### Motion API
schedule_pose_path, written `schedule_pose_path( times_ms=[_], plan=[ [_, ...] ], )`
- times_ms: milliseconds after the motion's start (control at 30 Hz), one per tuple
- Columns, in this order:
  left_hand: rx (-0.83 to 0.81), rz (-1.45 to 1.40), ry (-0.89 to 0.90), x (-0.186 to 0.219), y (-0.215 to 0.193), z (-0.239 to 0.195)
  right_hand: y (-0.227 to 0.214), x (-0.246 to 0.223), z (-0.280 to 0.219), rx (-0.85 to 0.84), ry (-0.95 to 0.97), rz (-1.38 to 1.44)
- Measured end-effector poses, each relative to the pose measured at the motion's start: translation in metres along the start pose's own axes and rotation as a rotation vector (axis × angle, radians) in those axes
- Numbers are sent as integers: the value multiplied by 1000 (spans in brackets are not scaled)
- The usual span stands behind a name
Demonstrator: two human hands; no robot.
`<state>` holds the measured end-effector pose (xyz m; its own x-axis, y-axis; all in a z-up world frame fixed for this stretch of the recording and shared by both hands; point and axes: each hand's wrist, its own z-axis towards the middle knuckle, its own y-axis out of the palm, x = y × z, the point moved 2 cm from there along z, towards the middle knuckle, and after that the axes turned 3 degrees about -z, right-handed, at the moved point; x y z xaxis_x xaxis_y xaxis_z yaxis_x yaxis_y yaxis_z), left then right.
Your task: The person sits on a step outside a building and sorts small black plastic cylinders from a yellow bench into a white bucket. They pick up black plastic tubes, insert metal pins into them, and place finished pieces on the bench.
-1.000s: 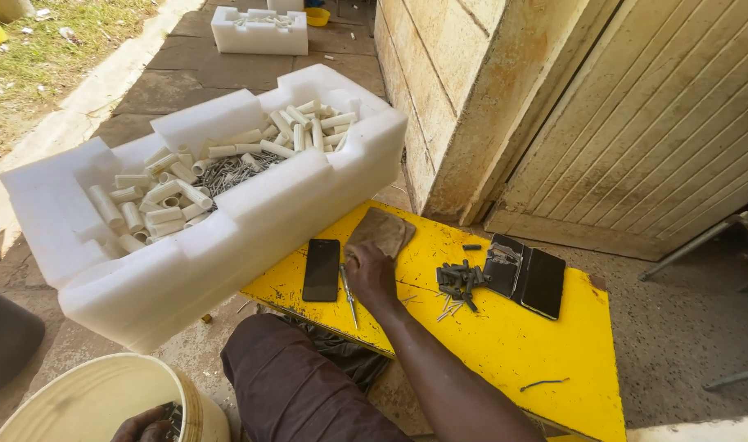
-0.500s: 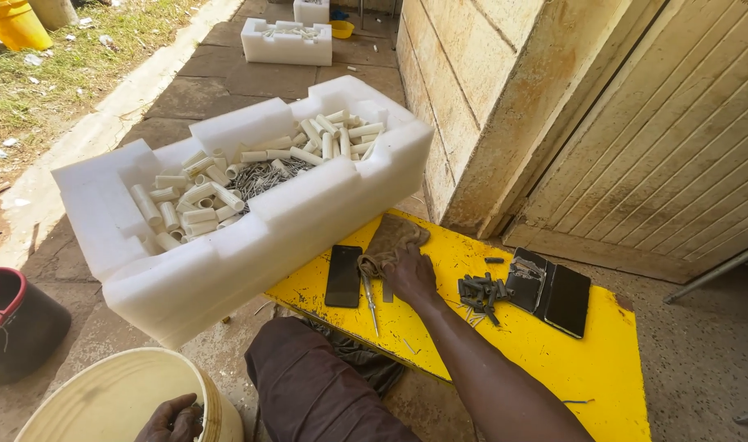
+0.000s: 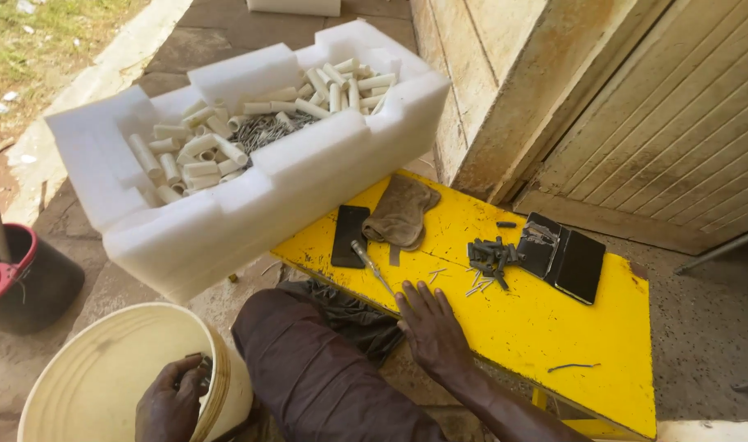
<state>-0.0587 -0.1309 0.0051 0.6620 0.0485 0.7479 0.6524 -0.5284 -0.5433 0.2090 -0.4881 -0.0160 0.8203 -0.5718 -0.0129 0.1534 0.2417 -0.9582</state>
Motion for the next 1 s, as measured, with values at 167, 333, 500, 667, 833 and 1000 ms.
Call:
schedule_pose_path(
  times_ms=[167,333,500,667,833,1000],
  plan=[
    [16,-42,-28,6,-5,-5,-4,0,4,-77,12,36],
    [41,-40,-22,-23,5,13,-1,-7,9,-51,62,40],
    [7,-16,1,-11,14,7,7,-15,41,-48,104,23],
    [-44,74,13,-22,21,18,6,-26,90,147,213,-34],
    [-21,65,-30,-17,6,9,15,-18,104,215,369,87],
    [-12,35,-20,-23,10,15,20,-6,135,140,570,257]
  ],
)
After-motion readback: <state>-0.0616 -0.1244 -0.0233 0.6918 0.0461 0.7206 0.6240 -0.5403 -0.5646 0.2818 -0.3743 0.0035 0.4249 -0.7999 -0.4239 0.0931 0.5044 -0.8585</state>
